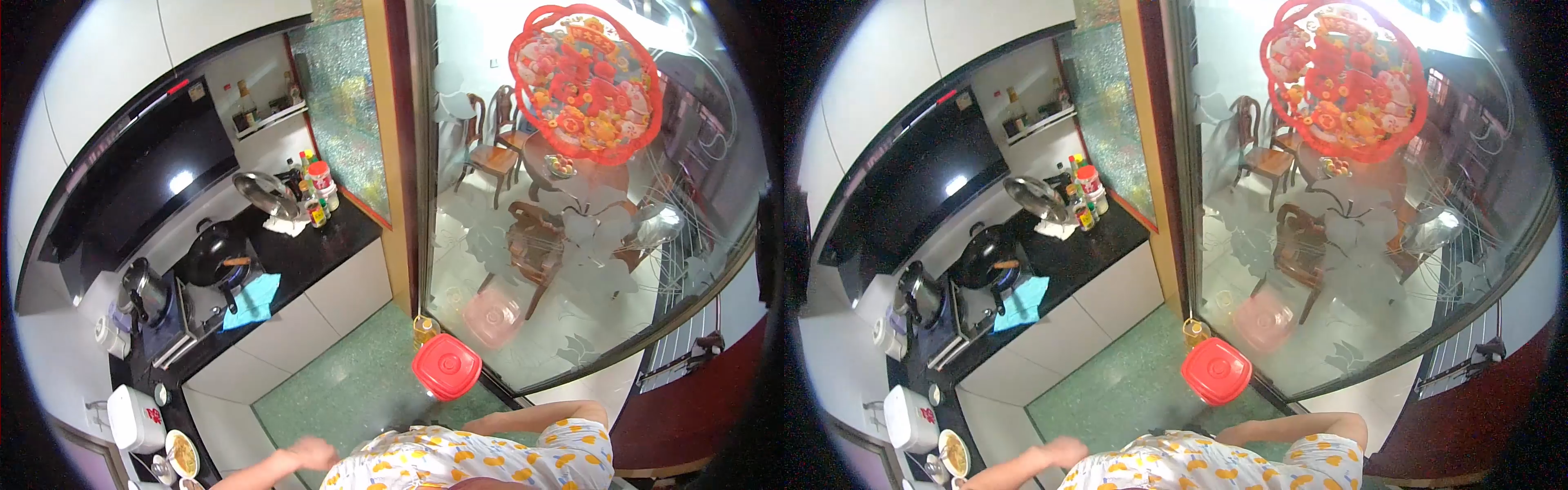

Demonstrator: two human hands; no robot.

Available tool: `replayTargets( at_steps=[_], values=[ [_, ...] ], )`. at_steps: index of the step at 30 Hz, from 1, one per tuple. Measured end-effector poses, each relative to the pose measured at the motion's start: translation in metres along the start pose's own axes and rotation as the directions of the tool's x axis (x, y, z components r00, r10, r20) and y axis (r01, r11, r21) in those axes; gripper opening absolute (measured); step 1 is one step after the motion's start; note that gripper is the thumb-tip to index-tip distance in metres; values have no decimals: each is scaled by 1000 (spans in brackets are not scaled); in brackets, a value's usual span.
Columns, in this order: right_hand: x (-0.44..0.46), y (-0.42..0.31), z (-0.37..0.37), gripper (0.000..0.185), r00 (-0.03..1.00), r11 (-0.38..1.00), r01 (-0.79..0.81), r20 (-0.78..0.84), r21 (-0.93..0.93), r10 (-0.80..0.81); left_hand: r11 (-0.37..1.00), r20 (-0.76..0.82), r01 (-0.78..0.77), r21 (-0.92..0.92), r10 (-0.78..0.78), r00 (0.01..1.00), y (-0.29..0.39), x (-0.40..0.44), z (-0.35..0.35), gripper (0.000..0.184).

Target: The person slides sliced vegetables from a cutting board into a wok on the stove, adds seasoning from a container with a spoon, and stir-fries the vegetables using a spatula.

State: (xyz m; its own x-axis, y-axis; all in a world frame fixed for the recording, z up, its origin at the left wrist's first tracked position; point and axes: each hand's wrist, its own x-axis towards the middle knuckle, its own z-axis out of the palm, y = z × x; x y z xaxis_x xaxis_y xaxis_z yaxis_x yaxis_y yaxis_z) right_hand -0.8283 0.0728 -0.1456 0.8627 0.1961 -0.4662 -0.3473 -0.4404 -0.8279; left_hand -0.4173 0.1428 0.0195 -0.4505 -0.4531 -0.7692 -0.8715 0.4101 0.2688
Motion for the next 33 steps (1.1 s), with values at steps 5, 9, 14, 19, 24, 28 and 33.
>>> replayTargets(
  at_steps=[5,9,14,19,24,28,33],
  values=[
    [13,-20,-20,36,989,977,105,119,-184,-84,975,-617,-60,-212,-86,782,25,-40,-86,23],
    [44,33,8,36,979,931,205,71,-303,-192,878,-798,-457,-145,169,579,74,-63,-136,25],
    [48,19,1,34,994,958,91,83,-273,-71,271,-875,-958,-95,437,210,109,-94,-151,36],
    [22,-35,-28,30,980,951,159,155,-266,-121,-418,-902,-908,33,380,-208,136,-116,-169,36],
    [37,17,20,27,965,943,210,-100,-259,-243,-590,-955,-800,113,158,-251,159,-128,-175,29],
    [25,-1,15,36,998,982,22,-60,-188,-34,-611,-886,-738,287,124,-447,166,-102,-202,32],
    [3,-53,-6,45,948,939,-318,40,130,315,-579,-876,-801,153,296,-381,148,-107,-203,41]
  ],
)
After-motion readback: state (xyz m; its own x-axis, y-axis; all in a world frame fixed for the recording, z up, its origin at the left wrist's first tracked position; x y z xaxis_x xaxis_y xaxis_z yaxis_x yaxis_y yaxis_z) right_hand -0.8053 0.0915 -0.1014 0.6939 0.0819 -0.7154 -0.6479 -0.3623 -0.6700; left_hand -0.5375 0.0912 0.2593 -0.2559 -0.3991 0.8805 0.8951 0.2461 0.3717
